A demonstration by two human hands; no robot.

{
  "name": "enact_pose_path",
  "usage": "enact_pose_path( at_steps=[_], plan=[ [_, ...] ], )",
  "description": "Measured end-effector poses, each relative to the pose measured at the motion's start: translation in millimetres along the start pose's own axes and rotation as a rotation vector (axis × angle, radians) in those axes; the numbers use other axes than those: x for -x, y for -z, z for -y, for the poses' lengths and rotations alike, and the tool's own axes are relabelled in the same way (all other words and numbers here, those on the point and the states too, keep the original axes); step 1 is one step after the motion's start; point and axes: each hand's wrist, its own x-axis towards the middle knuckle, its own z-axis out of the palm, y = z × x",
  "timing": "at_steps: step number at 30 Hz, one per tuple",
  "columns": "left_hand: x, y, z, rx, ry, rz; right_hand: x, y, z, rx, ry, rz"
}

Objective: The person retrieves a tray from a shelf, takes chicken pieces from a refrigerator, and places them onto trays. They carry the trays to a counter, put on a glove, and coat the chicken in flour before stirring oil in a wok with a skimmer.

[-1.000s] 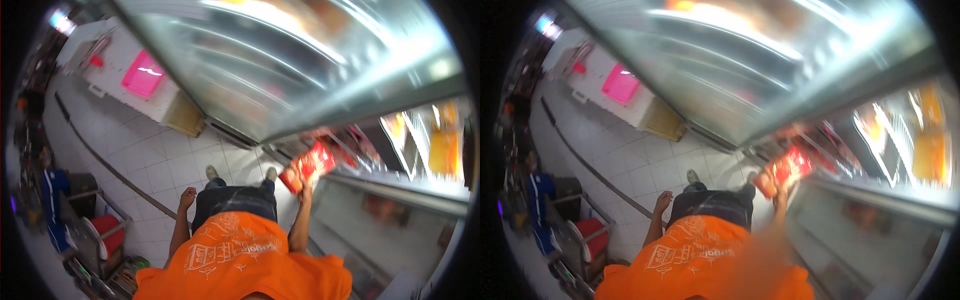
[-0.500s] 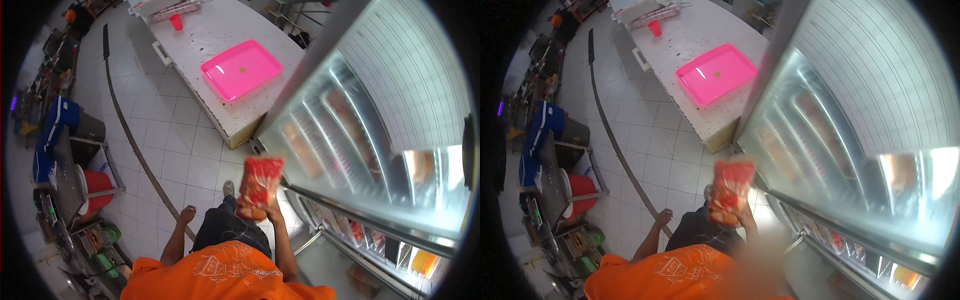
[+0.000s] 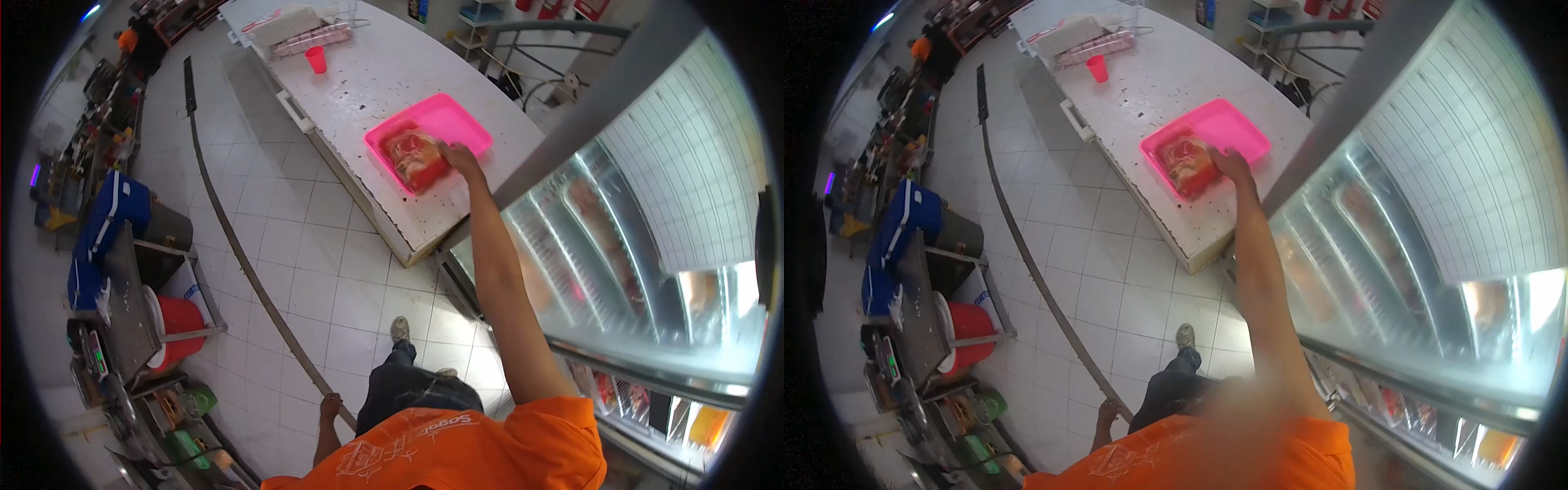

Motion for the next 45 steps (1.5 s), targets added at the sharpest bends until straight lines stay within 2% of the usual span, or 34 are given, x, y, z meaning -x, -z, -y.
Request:
enact_pose_path(
  at_steps=[1, 3, 4, 5, 6, 7, 8, 10, 12, 13, 14, 15, 16, 17, 19, 20, 22, 23, 25, 26, 27, 29, 30, 32, 33, 35, 36, 37, 39, 40, 41, 43, 44, 45],
  plan=[
    [2, 0, -6, -0.027, -0.001, 0.008, 18, 6, 1, -0.004, -0.023, -0.015],
    [-5, -11, -37, 0.005, -0.106, -0.015, 82, 22, 35, 0.040, 0.298, -0.311],
    [-9, -15, -51, -0.033, -0.118, 0.007, 129, 31, 46, -0.183, 0.209, -0.098],
    [-16, -21, -65, -0.049, -0.125, 0.064, 163, 18, 8, -0.308, 0.323, 0.044],
    [-24, -25, -79, -0.078, -0.130, 0.129, 225, 27, 0, -0.652, 0.316, 0.240],
    [-34, -29, -92, -0.149, -0.142, 0.178, 276, 27, -30, -0.763, 0.326, 0.434],
    [-46, -33, -106, -0.163, -0.159, 0.217, 334, 41, -54, -0.494, 0.195, 0.507],
    [-51, -49, -136, -0.226, -0.191, 0.282, 443, 69, -131, -0.311, -0.172, 0.562],
    [-47, -63, -168, -0.267, -0.227, 0.309, 541, 108, -233, -0.286, -0.371, 0.348],
    [-36, -72, -186, -0.319, -0.259, 0.292, 584, 131, -281, -0.314, -0.364, 0.042],
    [-32, -79, -193, -0.349, -0.264, 0.291, 614, 170, -288, -0.363, -0.570, -0.233],
    [-34, -85, -202, -0.374, -0.270, 0.286, 627, 204, -302, -0.159, -0.640, -0.520],
    [-33, -94, -212, -0.389, -0.288, 0.292, 641, 232, -318, -0.085, -0.432, -0.920],
    [-32, -102, -217, -0.459, -0.321, 0.286, 645, 269, -306, 0.010, -0.644, -1.055],
    [-19, -119, -216, -0.530, -0.358, 0.276, 654, 313, -349, 0.420, -0.640, -1.260],
    [-11, -129, -218, -0.572, -0.371, 0.282, 656, 330, -369, 0.408, -0.643, -1.268],
    [15, -152, -226, -0.645, -0.417, 0.256, 648, 364, -399, 0.612, -0.788, -1.149],
    [28, -162, -226, -0.647, -0.432, 0.245, 643, 379, -401, 0.594, -0.787, -1.158],
    [54, -175, -220, -0.648, -0.552, 0.334, 638, 410, -397, 0.494, -1.126, -0.900],
    [66, -177, -215, -0.645, -0.563, 0.306, 640, 429, -368, 0.299, -1.097, -0.824],
    [78, -179, -211, -0.647, -0.584, 0.323, 645, 426, -412, 0.467, -1.012, -0.817],
    [102, -177, -200, -0.645, -0.608, 0.322, 655, 398, -617, 0.657, -0.690, -0.703],
    [109, -171, -188, -0.603, -0.594, 0.317, 650, 401, -608, 0.646, -0.679, -0.700],
    [120, -163, -163, -0.553, -0.580, 0.303, 648, 418, -541, 0.527, -1.076, -0.566],
    [125, -156, -155, -0.662, -0.550, 0.276, 641, 431, -498, 0.518, -1.062, -0.561],
    [129, -138, -141, -0.783, -0.516, 0.250, 638, 444, -430, 0.266, -1.127, -0.766],
    [129, -132, -133, -0.788, -0.517, 0.259, 643, 421, -490, 0.536, -0.854, -0.984],
    [130, -128, -127, -0.789, -0.518, 0.271, 643, 414, -515, 0.539, -0.856, -0.987],
    [130, -120, -114, -0.784, -0.514, 0.288, 652, 405, -545, 0.768, -0.815, -1.048],
    [129, -119, -109, -0.776, -0.515, 0.293, 651, 423, -511, 0.437, -0.942, -0.808],
    [128, -119, -105, -0.767, -0.519, 0.301, 648, 426, -498, 0.441, -0.942, -0.812],
    [128, -120, -100, -0.727, -0.528, 0.320, 648, 427, -479, 0.473, -0.666, -0.910],
    [127, -121, -98, -0.707, -0.536, 0.332, 648, 425, -469, 0.477, -0.669, -0.912],
    [125, -123, -97, -0.682, -0.542, 0.344, 648, 421, -456, 0.310, -0.728, -0.939]
  ],
)
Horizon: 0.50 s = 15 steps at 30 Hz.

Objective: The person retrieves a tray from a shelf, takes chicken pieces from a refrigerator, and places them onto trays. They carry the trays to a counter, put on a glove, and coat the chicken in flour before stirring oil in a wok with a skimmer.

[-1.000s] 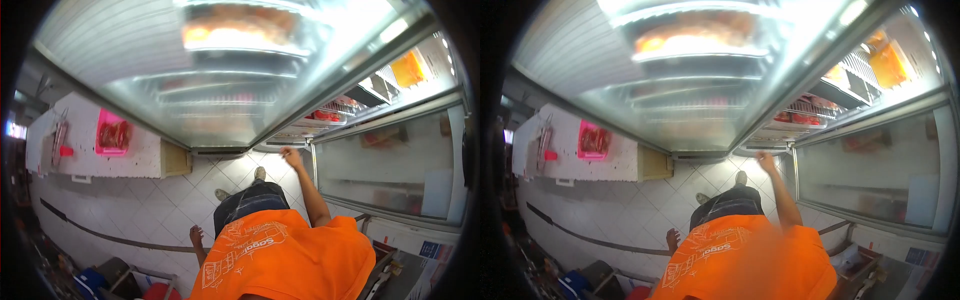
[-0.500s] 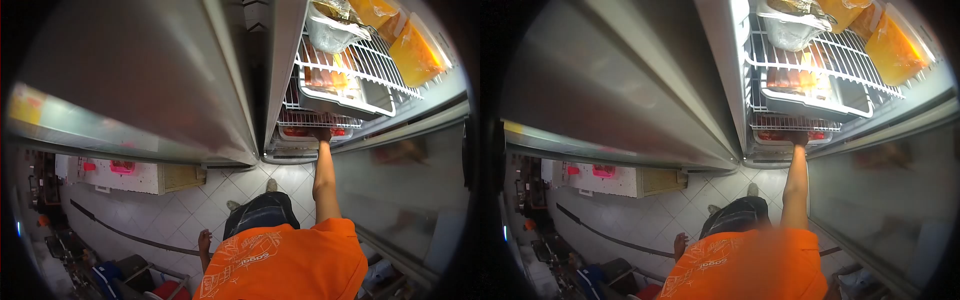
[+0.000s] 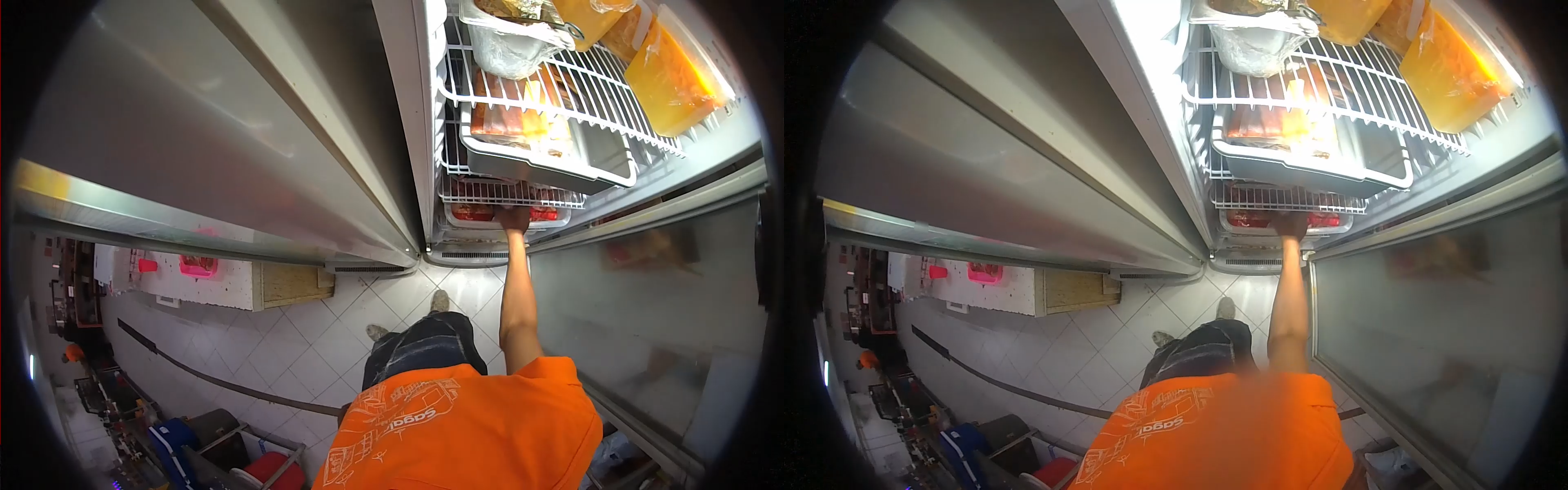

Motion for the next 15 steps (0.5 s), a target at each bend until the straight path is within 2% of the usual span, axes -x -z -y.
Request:
enact_pose_path(
  at_steps=[2, 4, 6, 9, 11, 12, 14, 15],
  plan=[
    [-7, -5, -5, 0.071, -0.032, 0.001, 25, 13, 24, -0.224, -0.233, 0.087],
    [-16, -8, -9, 0.162, -0.073, 0.006, 64, 44, 61, -0.109, -0.548, 0.289],
    [-35, -13, -4, 0.209, -0.092, 0.010, 111, 63, 90, -0.286, -0.459, 0.036],
    [-63, -19, 8, 0.262, 0.015, -0.033, 128, 37, 67, -0.319, -0.316, 0.005],
    [-61, -15, -20, 0.137, 0.044, -0.017, 128, 23, 58, -0.355, -0.217, -0.051],
    [-58, -11, -30, 0.144, 0.050, -0.016, 123, 22, 53, -0.349, -0.211, -0.047],
    [-53, -2, -39, 0.086, 0.019, -0.010, 116, 24, 54, -0.630, -0.194, 0.109],
    [-57, 1, -35, 0.109, 0.063, -0.017, 120, 41, 70, -0.773, -0.087, 0.098]
  ],
)
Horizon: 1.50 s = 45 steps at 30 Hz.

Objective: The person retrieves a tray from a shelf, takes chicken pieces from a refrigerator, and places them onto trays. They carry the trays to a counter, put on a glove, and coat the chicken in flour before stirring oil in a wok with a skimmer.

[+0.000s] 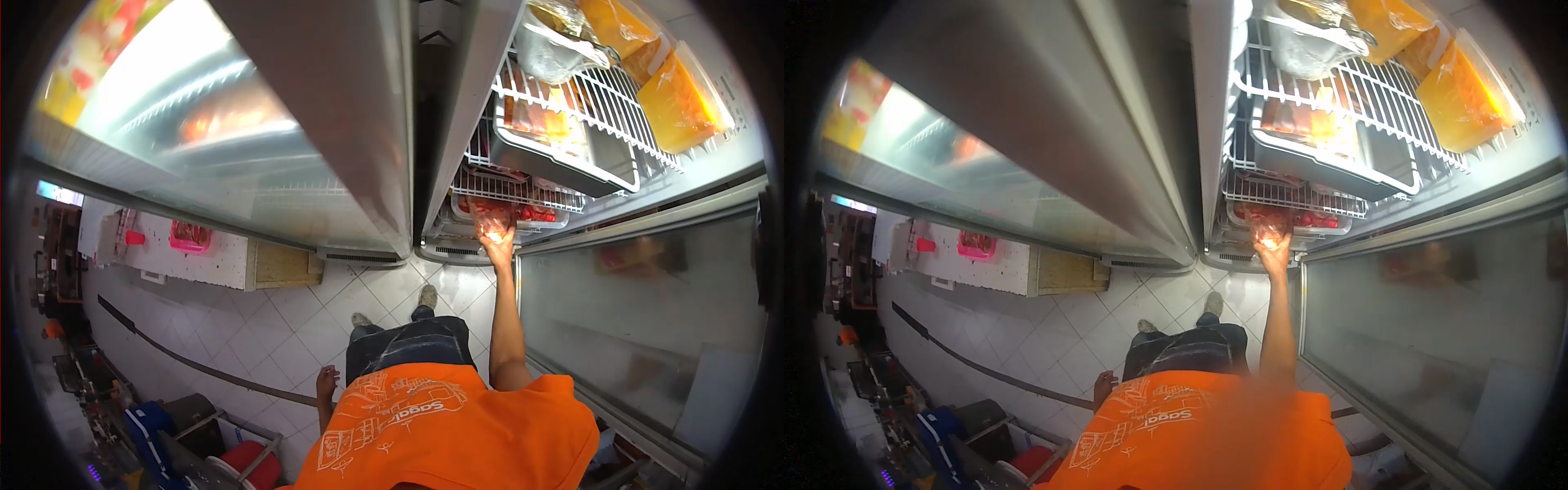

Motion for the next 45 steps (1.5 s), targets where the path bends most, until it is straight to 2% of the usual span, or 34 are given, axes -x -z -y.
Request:
enact_pose_path(
  at_steps=[1, 3, 6, 7, 8, 9, 12, 17, 19, 21, 23, 24, 25, 27, 28, 30, 32, 33, 35, 37, 38, 40, 41, 42, 43, 44, 45],
  plan=[
    [-5, 4, 5, 0.011, 0.005, 0.003, 3, 2, 1, 0.009, 0.005, 0.008],
    [-15, 11, 18, -0.031, -0.001, -0.006, 3, 10, -3, -0.351, -0.191, 0.115],
    [-30, 25, 39, 0.013, 0.096, 0.008, 30, 12, 11, -0.312, 0.024, 0.056],
    [-34, 30, 44, -0.013, 0.134, 0.042, 40, 9, 8, -0.303, 0.068, 0.081],
    [-39, 36, 49, 0.052, 0.151, 0.001, 58, 7, 34, -0.340, 0.089, 0.221],
    [-45, 44, 54, 0.035, 0.114, 0.028, 74, 6, 45, -0.380, 0.066, 0.257],
    [-71, 73, 78, 0.071, 0.032, 0.015, 144, -10, 63, -0.554, -0.086, 0.338],
    [-110, 141, 113, 0.049, -0.074, -0.038, 264, -75, 74, -0.958, -0.496, 0.536],
    [-110, 178, 117, -0.060, -0.059, -0.046, 292, -120, 70, -1.048, -0.677, 0.648],
    [-95, 214, 113, 0.026, -0.017, -0.115, 313, -160, 28, -0.703, -0.744, 0.663],
    [-96, 243, 113, 0.112, 0.006, -0.187, 323, -250, 49, -0.591, -0.786, 0.762],
    [-99, 252, 128, 0.270, 0.039, -0.219, 327, -298, 62, -0.550, -0.777, 0.816],
    [-99, 256, 142, 0.425, 0.074, -0.249, 330, -348, 79, -0.508, -0.746, 0.874],
    [-97, 258, 160, 0.444, 0.093, -0.285, 332, -438, 127, -0.534, -0.662, 0.981],
    [-97, 262, 168, 0.458, 0.110, -0.320, 324, -481, 150, -0.827, -0.649, 1.150],
    [-92, 262, 185, 0.427, 0.045, -0.320, 318, -554, 216, -0.847, -0.413, 1.210],
    [-90, 259, 201, 0.472, 0.113, -0.286, 301, -614, 249, -0.824, -0.229, 1.220],
    [-81, 260, 195, 0.465, 0.082, -0.304, 287, -638, 263, -0.808, -0.149, 1.206],
    [-80, 259, 205, 0.493, 0.126, -0.273, 253, -693, 254, -0.628, -0.052, 1.032],
    [-82, 260, 208, 0.451, 0.185, -0.238, 253, -701, 297, -0.301, -0.247, 0.826],
    [-82, 262, 208, 0.429, 0.247, -0.225, 244, -707, 275, -0.307, -0.254, 0.800],
    [-88, 264, 207, 0.439, 0.268, -0.210, 221, -725, 204, 0.017, 0.096, 0.655],
    [-95, 266, 210, 0.475, 0.294, -0.200, 220, -707, 192, 0.003, 0.093, 0.814],
    [-121, 258, 256, 0.205, -0.098, -0.162, 228, -674, 177, -0.006, 0.091, 0.969],
    [-127, 261, 243, 0.183, -0.114, -0.136, 247, -638, 162, -0.134, 0.000, 0.994],
    [-125, 262, 214, 0.311, 0.112, -0.124, 260, -593, 134, -0.040, 0.125, 1.021],
    [-124, 263, 191, 0.412, 0.342, -0.106, 265, -548, 108, 0.033, 0.073, 1.112]
  ],
)
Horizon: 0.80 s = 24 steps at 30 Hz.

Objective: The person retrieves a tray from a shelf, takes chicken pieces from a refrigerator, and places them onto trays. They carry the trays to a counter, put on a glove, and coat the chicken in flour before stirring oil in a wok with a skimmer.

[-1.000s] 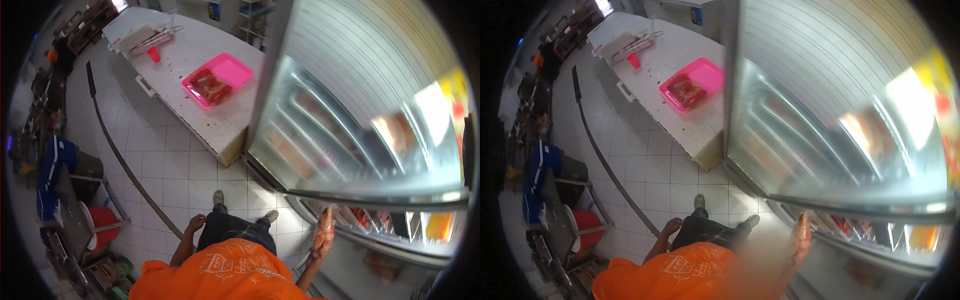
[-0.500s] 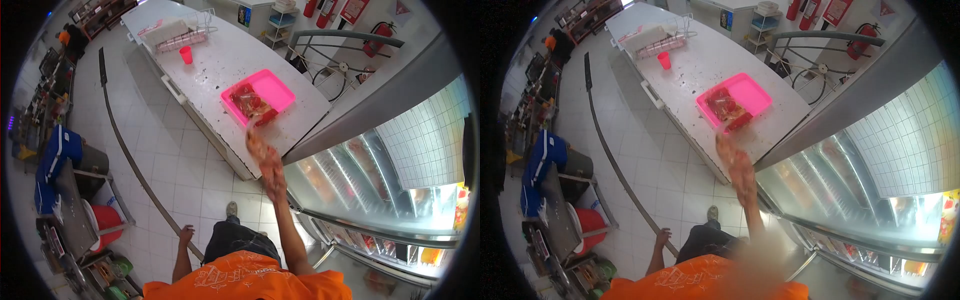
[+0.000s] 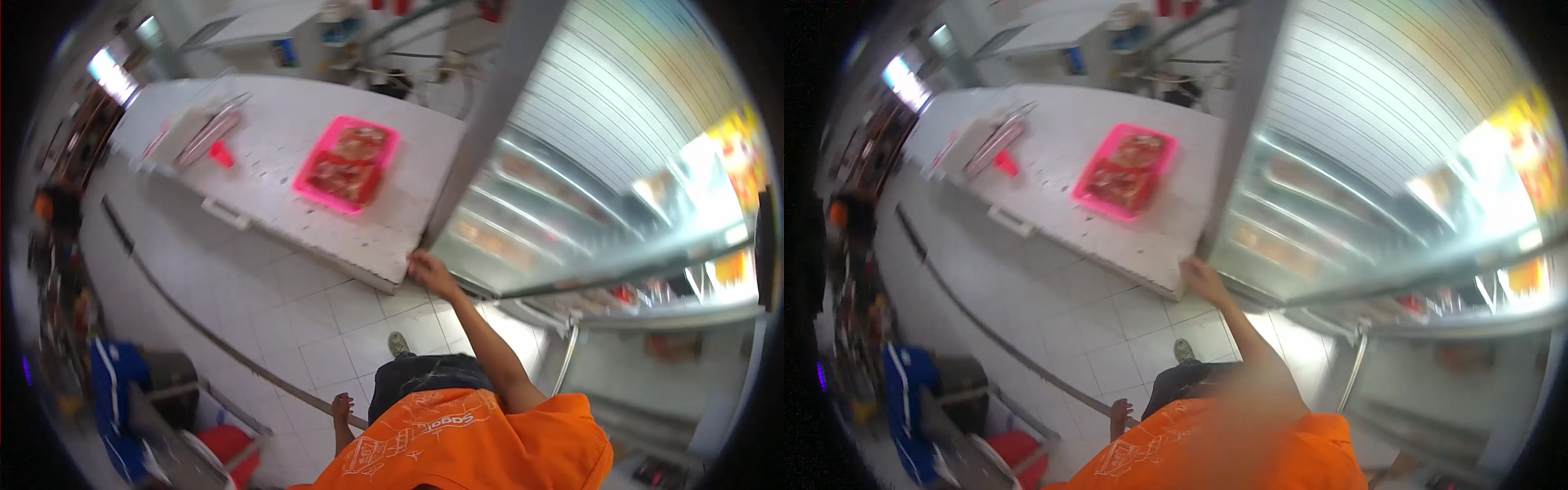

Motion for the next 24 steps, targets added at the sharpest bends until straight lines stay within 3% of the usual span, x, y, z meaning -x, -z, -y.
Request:
enact_pose_path(
  at_steps=[1, 2, 3, 4, 5, 6, 7, 8, 9, 10, 12, 13, 14, 18, 20, 22, 24],
  plan=[
    [7, -5, -17, -0.067, -0.016, 0.053, 54, 15, -21, 0.032, 0.005, -0.040],
    [6, -11, -34, -0.160, -0.033, 0.105, 108, 31, -48, 0.002, -0.151, -0.167],
    [-4, -15, -40, -0.160, -0.083, 0.169, 170, 55, -91, -0.109, -0.514, -0.259],
    [-10, -22, -46, -0.157, -0.123, 0.236, 235, 78, -121, -0.083, -0.706, -0.406],
    [8, -35, -67, -0.288, -0.218, 0.251, 326, 104, -232, -0.001, -0.541, -0.528],
    [3, -43, -78, -0.362, -0.226, 0.300, 391, 126, -213, -0.192, -0.863, -0.814],
    [-8, -49, -84, -0.437, -0.265, 0.351, 471, 144, -243, -0.177, -0.817, -1.053],
    [-25, -55, -92, -0.498, -0.308, 0.398, 527, 159, -216, -0.144, -0.904, -1.293],
    [-38, -58, -99, -0.551, -0.348, 0.433, 578, 168, -207, -0.343, -0.714, -1.609],
    [-49, -58, -110, -0.601, -0.390, 0.457, 614, 183, -181, -0.400, -0.769, -1.723],
    [-48, -80, -132, -0.671, -0.434, 0.496, 666, 201, -124, -0.472, -0.618, -1.992],
    [-35, -98, -148, -0.612, -0.336, 0.374, 682, 211, -97, -0.482, -0.564, -2.081],
    [-26, -116, -162, -0.548, -0.237, 0.250, 692, 215, -79, -0.486, -0.569, -2.100],
    [8, -201, -183, -0.695, -0.299, 0.176, 716, 255, -78, -0.452, -0.502, -2.098],
    [36, -260, -177, -0.682, -0.455, 0.274, 712, 289, -103, -0.533, -0.516, -1.942],
    [92, -326, -172, -0.745, -0.492, 0.397, 679, 324, -117, -0.517, -0.559, -1.824],
    [132, -378, -162, -0.805, -0.606, 0.641, 629, 357, -124, -0.527, -0.504, -1.660]
  ],
)
